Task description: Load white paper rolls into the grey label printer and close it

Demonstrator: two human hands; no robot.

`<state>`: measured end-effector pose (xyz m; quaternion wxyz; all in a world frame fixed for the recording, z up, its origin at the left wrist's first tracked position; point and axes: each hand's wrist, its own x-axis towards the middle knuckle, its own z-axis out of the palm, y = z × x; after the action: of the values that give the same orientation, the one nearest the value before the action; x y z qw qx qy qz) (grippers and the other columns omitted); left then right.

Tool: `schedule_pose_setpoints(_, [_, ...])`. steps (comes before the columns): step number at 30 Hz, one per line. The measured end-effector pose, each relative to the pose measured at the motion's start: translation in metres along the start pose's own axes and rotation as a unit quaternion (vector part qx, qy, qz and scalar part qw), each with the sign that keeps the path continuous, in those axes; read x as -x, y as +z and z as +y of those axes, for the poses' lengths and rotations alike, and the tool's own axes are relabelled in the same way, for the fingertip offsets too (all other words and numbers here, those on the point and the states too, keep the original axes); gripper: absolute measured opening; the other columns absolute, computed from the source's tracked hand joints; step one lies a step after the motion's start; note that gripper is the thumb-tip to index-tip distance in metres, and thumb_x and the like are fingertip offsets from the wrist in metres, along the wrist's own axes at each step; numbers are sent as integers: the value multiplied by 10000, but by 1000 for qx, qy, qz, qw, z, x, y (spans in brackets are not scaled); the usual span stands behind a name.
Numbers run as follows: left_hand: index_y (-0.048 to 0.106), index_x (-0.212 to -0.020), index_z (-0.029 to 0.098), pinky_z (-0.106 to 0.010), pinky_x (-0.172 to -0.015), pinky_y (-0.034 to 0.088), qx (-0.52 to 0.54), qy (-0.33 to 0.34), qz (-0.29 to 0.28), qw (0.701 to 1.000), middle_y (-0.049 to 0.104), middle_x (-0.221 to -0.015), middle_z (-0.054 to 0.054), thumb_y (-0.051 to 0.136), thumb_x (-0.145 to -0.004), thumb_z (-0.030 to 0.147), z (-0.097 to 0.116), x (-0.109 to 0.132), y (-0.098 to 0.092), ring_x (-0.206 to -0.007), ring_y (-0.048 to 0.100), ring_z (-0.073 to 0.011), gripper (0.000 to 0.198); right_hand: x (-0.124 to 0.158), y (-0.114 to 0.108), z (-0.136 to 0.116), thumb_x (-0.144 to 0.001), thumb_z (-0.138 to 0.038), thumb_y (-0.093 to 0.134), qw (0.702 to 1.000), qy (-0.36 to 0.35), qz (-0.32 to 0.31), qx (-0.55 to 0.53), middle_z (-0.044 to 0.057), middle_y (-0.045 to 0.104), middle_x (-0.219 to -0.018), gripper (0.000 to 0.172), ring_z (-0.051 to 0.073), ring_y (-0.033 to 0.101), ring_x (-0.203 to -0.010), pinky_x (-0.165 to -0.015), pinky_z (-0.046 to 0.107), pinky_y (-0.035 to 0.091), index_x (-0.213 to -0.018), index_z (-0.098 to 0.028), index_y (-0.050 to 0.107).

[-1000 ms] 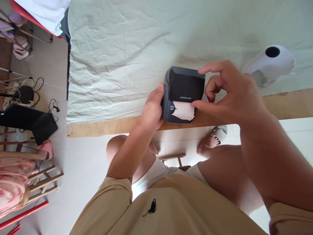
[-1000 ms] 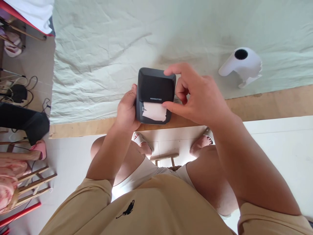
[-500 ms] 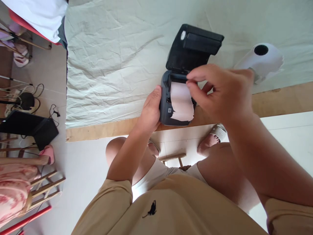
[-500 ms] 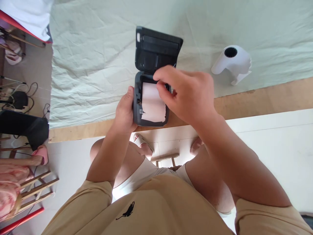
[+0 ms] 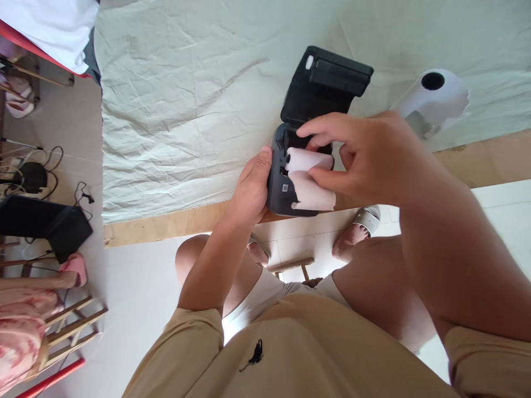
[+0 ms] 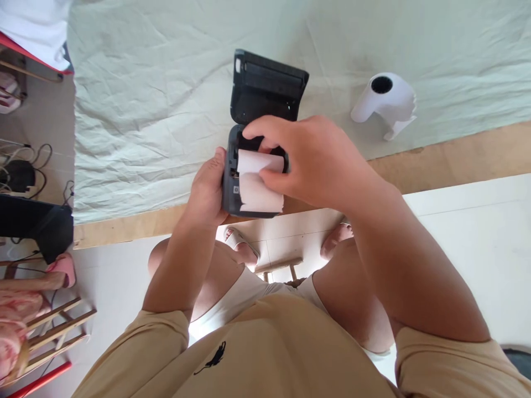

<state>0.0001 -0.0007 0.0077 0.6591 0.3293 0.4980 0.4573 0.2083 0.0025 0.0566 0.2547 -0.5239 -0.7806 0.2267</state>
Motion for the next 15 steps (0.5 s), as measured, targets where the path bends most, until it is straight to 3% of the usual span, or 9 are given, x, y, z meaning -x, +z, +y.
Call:
schedule_pose_setpoints(3, [674, -815, 224, -373, -988, 722, 34, 5, 18, 999, 824, -872, -24, 748, -1008, 544, -1, -3, 1, -1198, 844, -285, 382, 4, -11, 4, -826, -338, 750, 982, 2, 88, -166, -51, 783, -1000, 431, 84, 449, -508, -469, 339, 341, -1255, -372, 732])
schedule_pose_setpoints(7, [719, -851, 220, -374, -1039, 716, 68, -1, 21, 997, 851, -911, -20, 703, -1038, 468, -4, -7, 1, -1223, 842, -266, 311, -4, -7, 26, -886, -512, 681, 914, 65, 227, -329, 18, 718, -958, 352, 155, 545, -659, -480, 310, 340, -1191, -339, 659])
schedule_pose_setpoints(11, [728, -855, 222, -360, -1020, 723, 58, 3, 33, 998, 843, -847, -5, 715, -1030, 483, -6, -9, -1, -1130, 866, -247, 314, -12, 12, 50, -781, -422, 810, 901, 164, 284, -285, 17, 644, -918, 383, 124, 457, -596, -446, 303, 330, -1050, -296, 568])
schedule_pose_setpoints(13, [727, -864, 227, -357, -1007, 727, 52, 2, 35, 998, 841, -835, -1, 724, -1022, 513, -7, -10, -2, -1092, 872, -243, 327, -12, 19, 58, -787, -438, 850, 919, 168, 257, -247, 8, 626, -876, 414, 135, 501, -610, -492, 326, 435, -1041, -289, 560])
schedule_pose_setpoints(15, [724, -878, 232, -361, -996, 731, 47, 0, 34, 998, 842, -838, -2, 727, -1015, 547, -7, -10, -2, -1088, 872, -247, 344, -11, 22, 64, -828, -454, 854, 948, 143, 222, -179, 31, 679, -950, 395, 184, 619, -742, -643, 377, 562, -1070, -289, 590])
